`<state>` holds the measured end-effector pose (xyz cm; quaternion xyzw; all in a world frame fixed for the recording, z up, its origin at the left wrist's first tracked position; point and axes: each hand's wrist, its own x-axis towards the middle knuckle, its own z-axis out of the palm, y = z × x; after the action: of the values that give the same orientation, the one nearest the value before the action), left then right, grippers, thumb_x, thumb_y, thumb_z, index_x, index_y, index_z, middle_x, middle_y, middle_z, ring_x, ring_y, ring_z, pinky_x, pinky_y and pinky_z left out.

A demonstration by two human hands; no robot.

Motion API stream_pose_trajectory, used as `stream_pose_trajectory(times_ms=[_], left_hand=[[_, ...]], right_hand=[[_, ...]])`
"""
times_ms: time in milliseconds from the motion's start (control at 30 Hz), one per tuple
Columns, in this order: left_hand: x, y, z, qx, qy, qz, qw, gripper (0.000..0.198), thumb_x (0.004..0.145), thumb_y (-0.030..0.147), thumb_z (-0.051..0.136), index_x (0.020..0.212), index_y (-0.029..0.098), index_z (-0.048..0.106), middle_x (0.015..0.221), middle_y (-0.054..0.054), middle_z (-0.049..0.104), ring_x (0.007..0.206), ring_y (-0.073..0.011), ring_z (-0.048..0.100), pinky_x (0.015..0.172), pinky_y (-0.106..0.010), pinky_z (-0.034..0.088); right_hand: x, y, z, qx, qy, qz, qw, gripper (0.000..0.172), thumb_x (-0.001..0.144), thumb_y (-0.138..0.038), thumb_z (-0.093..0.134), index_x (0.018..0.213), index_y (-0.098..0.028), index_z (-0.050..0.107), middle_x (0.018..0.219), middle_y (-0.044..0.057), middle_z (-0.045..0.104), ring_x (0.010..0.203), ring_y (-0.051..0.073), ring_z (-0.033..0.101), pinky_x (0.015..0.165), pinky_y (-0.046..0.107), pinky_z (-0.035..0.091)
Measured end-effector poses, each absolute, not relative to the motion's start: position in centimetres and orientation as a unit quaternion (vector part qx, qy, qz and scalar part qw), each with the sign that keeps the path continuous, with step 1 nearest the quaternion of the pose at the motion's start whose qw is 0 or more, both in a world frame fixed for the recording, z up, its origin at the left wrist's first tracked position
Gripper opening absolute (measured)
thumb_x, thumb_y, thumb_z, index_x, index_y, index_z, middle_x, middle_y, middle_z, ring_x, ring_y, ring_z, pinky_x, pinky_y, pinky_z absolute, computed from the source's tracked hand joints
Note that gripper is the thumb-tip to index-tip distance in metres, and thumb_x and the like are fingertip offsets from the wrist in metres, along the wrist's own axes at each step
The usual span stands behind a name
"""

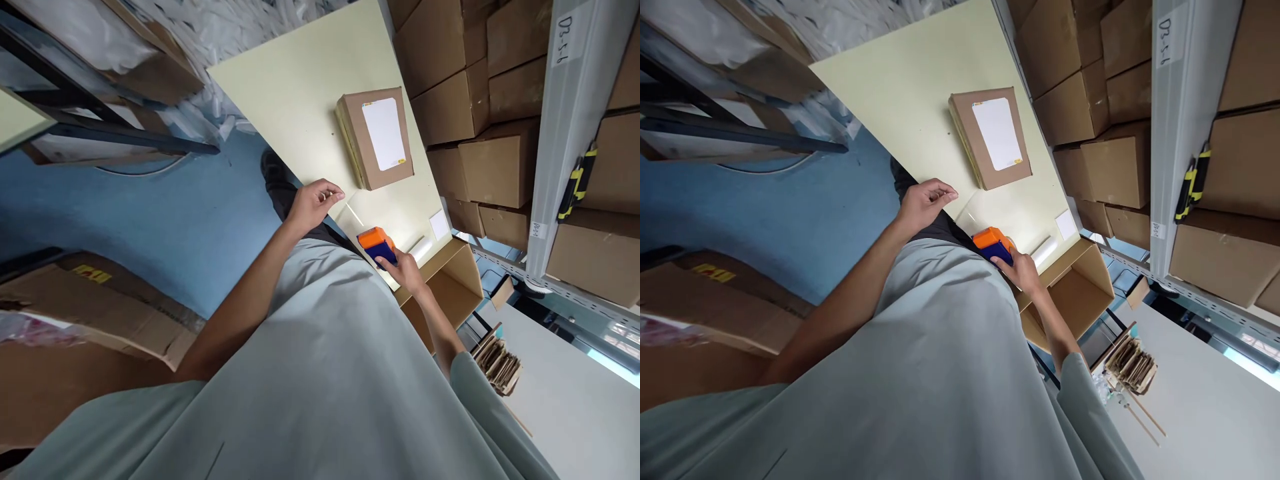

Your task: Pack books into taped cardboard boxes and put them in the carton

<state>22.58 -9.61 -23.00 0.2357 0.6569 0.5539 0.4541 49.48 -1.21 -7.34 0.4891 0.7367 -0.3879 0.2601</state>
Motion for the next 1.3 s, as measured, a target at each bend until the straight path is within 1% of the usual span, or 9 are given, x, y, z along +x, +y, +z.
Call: stream_pose_trajectory(times_ms=[100, 200, 433, 633, 833, 967, 1067, 1200, 1300], left_hand=[[22.6, -9.5, -23.0, 0.216, 0.669, 0.539, 0.465, 0.038, 0.09, 0.06, 0.076, 0.092, 0.021, 0.077, 0.095, -0.007, 0.081, 0.088, -0.021, 0.071, 0.079, -0.031, 0.054], [21.5, -9.2, -23.7, 0.199, 0.692, 0.537, 0.441, 0.037, 0.09, 0.058, 0.078, 0.092, 0.021, 0.077, 0.093, -0.007, 0.08, 0.088, -0.021, 0.071, 0.079, -0.031, 0.055], [18.7, -7.2, -25.1, 0.26, 0.663, 0.546, 0.44, 0.026, 0.088, 0.045, 0.081, 0.094, 0.02, 0.08, 0.096, -0.007, 0.081, 0.089, -0.0211, 0.071, 0.076, -0.031, 0.055], [18.7, -5.6, -25.8, 0.263, 0.657, 0.551, 0.443, 0.018, 0.085, 0.035, 0.083, 0.095, 0.02, 0.079, 0.098, -0.007, 0.082, 0.092, -0.0224, 0.072, 0.078, -0.033, 0.057], [19.8, -3.6, -27.5, 0.25, 0.669, 0.564, 0.414, 0.012, 0.084, 0.027, 0.08, 0.094, 0.02, 0.079, 0.099, -0.006, 0.082, 0.09, -0.021, 0.072, 0.081, -0.034, 0.057], [20.6, -2.7, -28.0, 0.249, 0.679, 0.569, 0.39, 0.009, 0.086, 0.029, 0.078, 0.093, 0.023, 0.079, 0.101, -0.005, 0.082, 0.089, -0.0205, 0.072, 0.08, -0.034, 0.056], [21.5, -2.2, -27.8, 0.22, 0.698, 0.567, 0.378, 0.011, 0.091, 0.035, 0.08, 0.094, 0.025, 0.078, 0.102, -0.005, 0.08, 0.092, -0.0205, 0.073, 0.082, -0.035, 0.056], [23.0, -1.6, -27.3, 0.205, 0.735, 0.546, 0.346, 0.022, 0.098, 0.044, 0.079, 0.098, 0.023, 0.077, 0.101, -0.003, 0.077, 0.103, -0.0198, 0.074, 0.092, -0.033, 0.057], [24.3, -1.3, -27.0, 0.188, 0.755, 0.542, 0.318, 0.023, 0.101, 0.046, 0.077, 0.1, 0.024, 0.078, 0.103, -0.004, 0.076, 0.108, -0.0231, 0.076, 0.099, -0.037, 0.059]], right_hand=[[50.2, -1.1, -7.1, 0.485, 0.737, -0.374, 0.287, 0.053, 0.102, -0.079, 0.065, 0.104, -0.027, 0.07, 0.08, 0.004, 0.082, 0.077, 0.028, 0.078, 0.071, 0.035, 0.056], [51.3, -1.3, -7.1, 0.485, 0.74, -0.348, 0.311, 0.053, 0.103, -0.079, 0.064, 0.102, -0.027, 0.07, 0.074, 0.003, 0.079, 0.072, 0.029, 0.077, 0.069, 0.036, 0.055], [53.2, -1.8, -9.1, 0.507, 0.769, -0.267, 0.284, 0.054, 0.105, -0.077, 0.063, 0.11, -0.024, 0.07, 0.072, 0.006, 0.073, 0.074, 0.033, 0.077, 0.072, 0.04, 0.057], [52.7, -2.1, -12.9, 0.528, 0.79, -0.202, 0.236, 0.053, 0.107, -0.076, 0.058, 0.113, -0.023, 0.066, 0.084, 0.01, 0.073, 0.082, 0.034, 0.077, 0.078, 0.044, 0.061], [51.7, -3.2, -15.3, 0.571, 0.754, -0.18, 0.269, 0.051, 0.113, -0.068, 0.051, 0.125, -0.019, 0.063, 0.111, 0.017, 0.078, 0.1, 0.036, 0.08, 0.089, 0.046, 0.062], [51.4, -3.8, -16.1, 0.58, 0.752, -0.173, 0.261, 0.05, 0.114, -0.067, 0.051, 0.123, -0.019, 0.063, 0.111, 0.017, 0.078, 0.099, 0.035, 0.08, 0.088, 0.046, 0.064], [51.3, -4.1, -16.4, 0.585, 0.749, -0.177, 0.256, 0.052, 0.113, -0.068, 0.052, 0.124, -0.019, 0.064, 0.106, 0.016, 0.078, 0.099, 0.036, 0.08, 0.09, 0.048, 0.064], [51.2, -4.4, -16.5, 0.585, 0.747, -0.196, 0.248, 0.055, 0.112, -0.07, 0.051, 0.124, -0.018, 0.065, 0.106, 0.018, 0.078, 0.103, 0.037, 0.079, 0.093, 0.05, 0.064], [51.0, -4.5, -16.4, 0.588, 0.743, -0.202, 0.248, 0.057, 0.112, -0.07, 0.051, 0.125, -0.017, 0.066, 0.111, 0.021, 0.077, 0.106, 0.038, 0.078, 0.095, 0.052, 0.064]])
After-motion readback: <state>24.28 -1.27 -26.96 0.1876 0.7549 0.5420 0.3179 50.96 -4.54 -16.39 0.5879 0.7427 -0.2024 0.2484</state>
